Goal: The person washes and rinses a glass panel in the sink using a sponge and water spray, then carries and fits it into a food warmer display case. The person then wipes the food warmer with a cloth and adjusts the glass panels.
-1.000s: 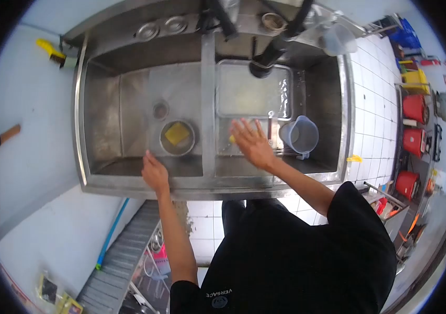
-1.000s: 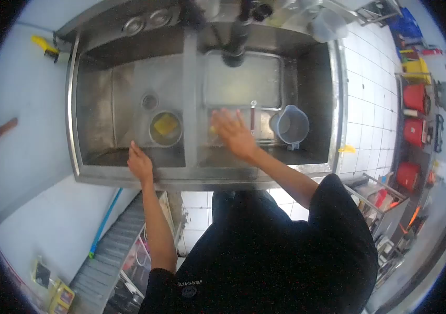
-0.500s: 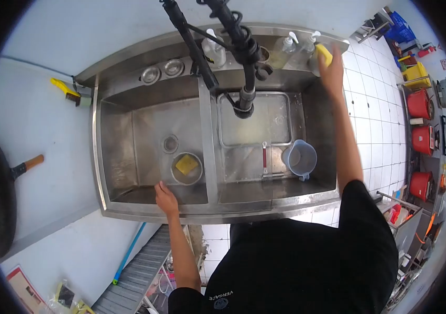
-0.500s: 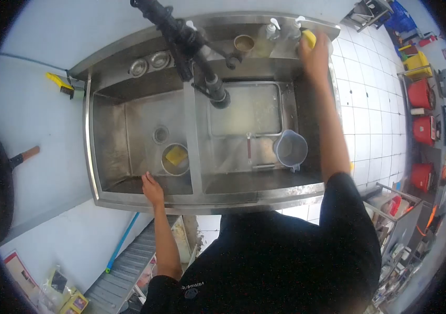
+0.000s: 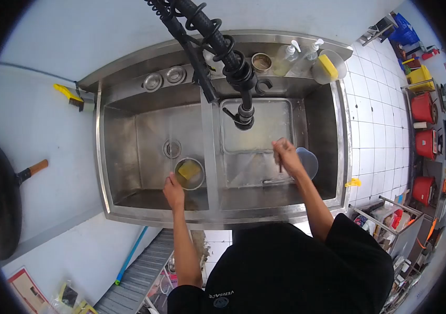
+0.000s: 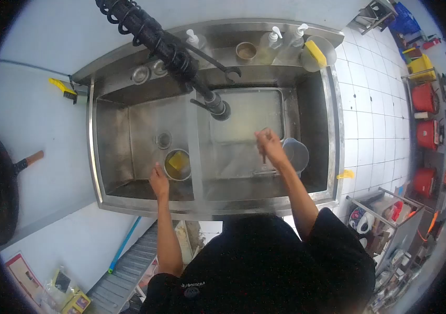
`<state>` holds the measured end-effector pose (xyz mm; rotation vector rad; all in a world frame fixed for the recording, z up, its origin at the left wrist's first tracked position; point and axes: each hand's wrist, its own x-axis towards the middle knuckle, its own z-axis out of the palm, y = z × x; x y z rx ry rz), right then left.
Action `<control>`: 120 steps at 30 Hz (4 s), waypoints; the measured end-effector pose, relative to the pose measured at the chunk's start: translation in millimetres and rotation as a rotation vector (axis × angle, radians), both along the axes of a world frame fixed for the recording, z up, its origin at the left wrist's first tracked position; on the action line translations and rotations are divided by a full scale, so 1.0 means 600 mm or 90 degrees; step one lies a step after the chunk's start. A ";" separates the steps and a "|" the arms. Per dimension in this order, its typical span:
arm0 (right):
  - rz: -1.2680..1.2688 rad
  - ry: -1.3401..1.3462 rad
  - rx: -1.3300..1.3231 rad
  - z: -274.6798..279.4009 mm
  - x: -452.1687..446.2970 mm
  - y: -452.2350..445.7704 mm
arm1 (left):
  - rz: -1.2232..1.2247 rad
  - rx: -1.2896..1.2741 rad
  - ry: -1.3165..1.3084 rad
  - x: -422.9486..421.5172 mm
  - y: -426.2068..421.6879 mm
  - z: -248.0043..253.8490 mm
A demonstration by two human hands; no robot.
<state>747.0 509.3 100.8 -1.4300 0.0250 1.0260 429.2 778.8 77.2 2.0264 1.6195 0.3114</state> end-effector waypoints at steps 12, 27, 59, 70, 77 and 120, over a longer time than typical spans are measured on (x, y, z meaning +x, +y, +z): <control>-0.061 -0.242 -0.097 0.424 0.119 -0.148 | -0.115 -0.220 -0.170 0.250 -0.239 0.041; -0.028 -0.407 -0.141 0.384 0.095 -0.066 | -0.342 -0.360 -0.221 0.391 -0.326 -0.166; 0.101 -0.725 -0.079 0.394 0.051 0.097 | -0.463 -0.085 -0.108 0.365 -0.280 0.282; 0.159 -0.091 0.278 0.244 0.143 0.159 | -0.473 -0.060 -0.084 0.361 -0.296 0.267; 0.479 -0.704 -0.109 0.019 0.161 0.359 | -0.498 -0.029 -0.037 0.350 -0.304 0.255; 0.216 -0.377 0.285 0.326 0.082 0.221 | -0.262 -0.138 -0.190 0.295 -0.210 0.137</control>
